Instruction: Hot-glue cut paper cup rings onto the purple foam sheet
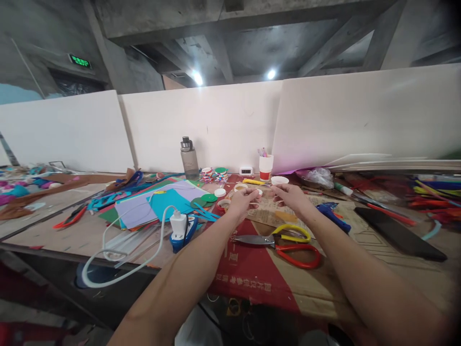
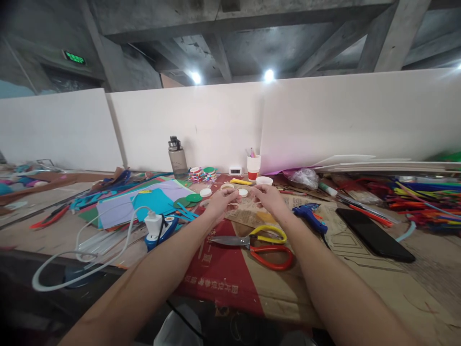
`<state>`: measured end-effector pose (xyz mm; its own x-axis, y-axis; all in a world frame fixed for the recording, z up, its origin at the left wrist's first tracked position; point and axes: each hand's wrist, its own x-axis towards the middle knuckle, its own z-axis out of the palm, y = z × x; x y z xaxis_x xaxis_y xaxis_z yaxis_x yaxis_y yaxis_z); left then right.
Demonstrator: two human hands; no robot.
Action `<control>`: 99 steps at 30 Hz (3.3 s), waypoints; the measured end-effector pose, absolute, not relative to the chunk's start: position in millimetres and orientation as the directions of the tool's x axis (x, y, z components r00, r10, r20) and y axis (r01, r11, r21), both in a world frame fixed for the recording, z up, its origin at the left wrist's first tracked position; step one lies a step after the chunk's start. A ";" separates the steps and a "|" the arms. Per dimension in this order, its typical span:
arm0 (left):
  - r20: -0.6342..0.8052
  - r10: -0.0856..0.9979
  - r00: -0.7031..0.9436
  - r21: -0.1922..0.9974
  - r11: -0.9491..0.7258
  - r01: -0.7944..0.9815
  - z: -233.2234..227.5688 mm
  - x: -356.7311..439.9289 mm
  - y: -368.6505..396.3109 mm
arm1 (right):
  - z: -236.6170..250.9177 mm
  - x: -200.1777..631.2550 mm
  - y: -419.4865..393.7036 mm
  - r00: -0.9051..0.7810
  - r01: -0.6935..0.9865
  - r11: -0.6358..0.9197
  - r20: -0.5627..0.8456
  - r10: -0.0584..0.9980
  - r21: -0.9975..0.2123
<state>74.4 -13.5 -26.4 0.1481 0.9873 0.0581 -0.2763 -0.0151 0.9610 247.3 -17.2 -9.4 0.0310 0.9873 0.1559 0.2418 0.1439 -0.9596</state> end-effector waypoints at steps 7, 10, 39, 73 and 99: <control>0.065 0.986 0.153 0.977 -0.032 -0.211 -26.9 75.5 -17.7 | -7.8 248.1 -20.1 -0.004 0.258 0.136 0.140 0.990 -0.956; 0.048 0.988 0.146 0.986 -0.023 -0.168 -29.6 75.8 -17.3 | -7.9 249.3 -19.9 0.000 0.257 0.130 0.135 0.991 -0.958; 0.124 0.990 0.064 0.857 -0.139 0.496 -41.5 74.4 -7.7 | -24.3 246.9 -14.5 0.028 0.555 0.010 0.031 0.999 -0.832; 0.125 0.977 0.174 0.734 -0.209 0.647 -40.2 67.9 -2.2 | -38.2 240.5 -18.9 -0.346 0.723 0.411 0.224 0.911 -0.555; 0.201 0.886 0.418 0.507 -0.459 0.730 -35.8 74.6 -7.7 | -15.8 261.4 -21.3 -0.181 0.958 0.179 0.009 0.983 -0.222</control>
<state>74.6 -7.7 -35.8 0.4178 0.8861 0.2008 0.7298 -0.4589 0.5067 261.4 -21.3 -15.8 -0.1812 0.9834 0.0089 0.9585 0.1786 -0.2224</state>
